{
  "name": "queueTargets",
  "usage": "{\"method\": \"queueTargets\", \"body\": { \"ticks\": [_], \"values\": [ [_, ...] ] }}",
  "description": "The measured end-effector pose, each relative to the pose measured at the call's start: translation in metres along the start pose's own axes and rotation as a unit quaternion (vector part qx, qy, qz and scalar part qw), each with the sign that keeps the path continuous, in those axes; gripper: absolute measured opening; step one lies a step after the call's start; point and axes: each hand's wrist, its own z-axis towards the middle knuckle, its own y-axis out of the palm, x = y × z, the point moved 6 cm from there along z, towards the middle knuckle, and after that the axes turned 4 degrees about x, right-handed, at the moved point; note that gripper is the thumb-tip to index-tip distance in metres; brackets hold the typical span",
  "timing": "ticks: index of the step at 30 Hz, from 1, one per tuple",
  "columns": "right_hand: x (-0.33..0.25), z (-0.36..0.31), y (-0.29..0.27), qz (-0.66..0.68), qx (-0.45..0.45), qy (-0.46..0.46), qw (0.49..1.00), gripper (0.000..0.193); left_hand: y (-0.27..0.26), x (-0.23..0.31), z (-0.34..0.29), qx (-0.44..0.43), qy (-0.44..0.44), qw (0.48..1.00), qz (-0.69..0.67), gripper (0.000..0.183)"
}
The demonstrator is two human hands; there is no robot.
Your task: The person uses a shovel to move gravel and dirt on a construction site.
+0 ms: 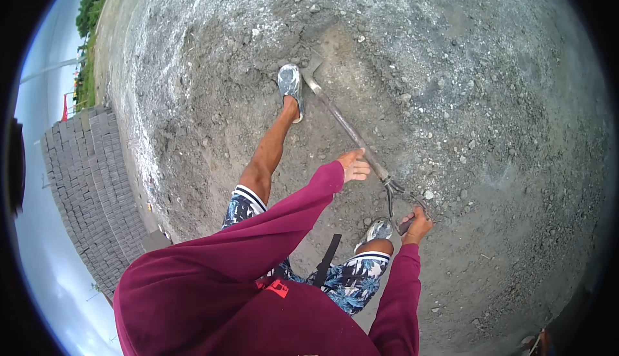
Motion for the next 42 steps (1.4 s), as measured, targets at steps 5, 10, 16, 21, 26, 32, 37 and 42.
{"method": "queueTargets", "body": {
  "ticks": [5,10,16,21,26,32,37,42],
  "values": [
    [0.028,-0.049,0.003,-0.045,0.061,0.009,0.997,0.013,-0.079,0.087,0.049,0.098,0.062,0.989,-0.092,0.066],
    [0.088,-0.048,-0.002,-0.042,0.146,0.047,0.987,0.008,-0.111,0.144,0.114,0.216,0.088,0.970,-0.069,0.044],
    [0.116,-0.038,0.008,-0.074,0.192,0.109,0.973,0.013,-0.126,0.165,0.113,0.338,0.082,0.937,0.024,0.024],
    [0.147,-0.051,0.063,0.097,0.138,0.209,0.963,0.015,-0.137,0.217,0.099,0.335,0.113,0.935,0.021,0.024],
    [0.140,-0.072,0.042,0.087,0.188,0.159,0.965,0.008,-0.136,0.200,0.079,0.307,0.095,0.947,-0.016,0.027],
    [0.132,-0.060,0.061,0.082,0.113,0.165,0.976,0.008,-0.131,0.243,0.049,0.310,0.180,0.933,-0.033,0.024],
    [0.116,-0.099,0.046,0.090,0.021,0.200,0.975,0.012,-0.090,0.266,-0.048,0.331,0.247,0.910,0.015,0.022],
    [0.131,-0.131,-0.098,0.193,0.070,0.208,0.957,0.014,0.004,0.158,-0.118,0.288,0.227,0.923,0.121,0.022]
  ]
}}
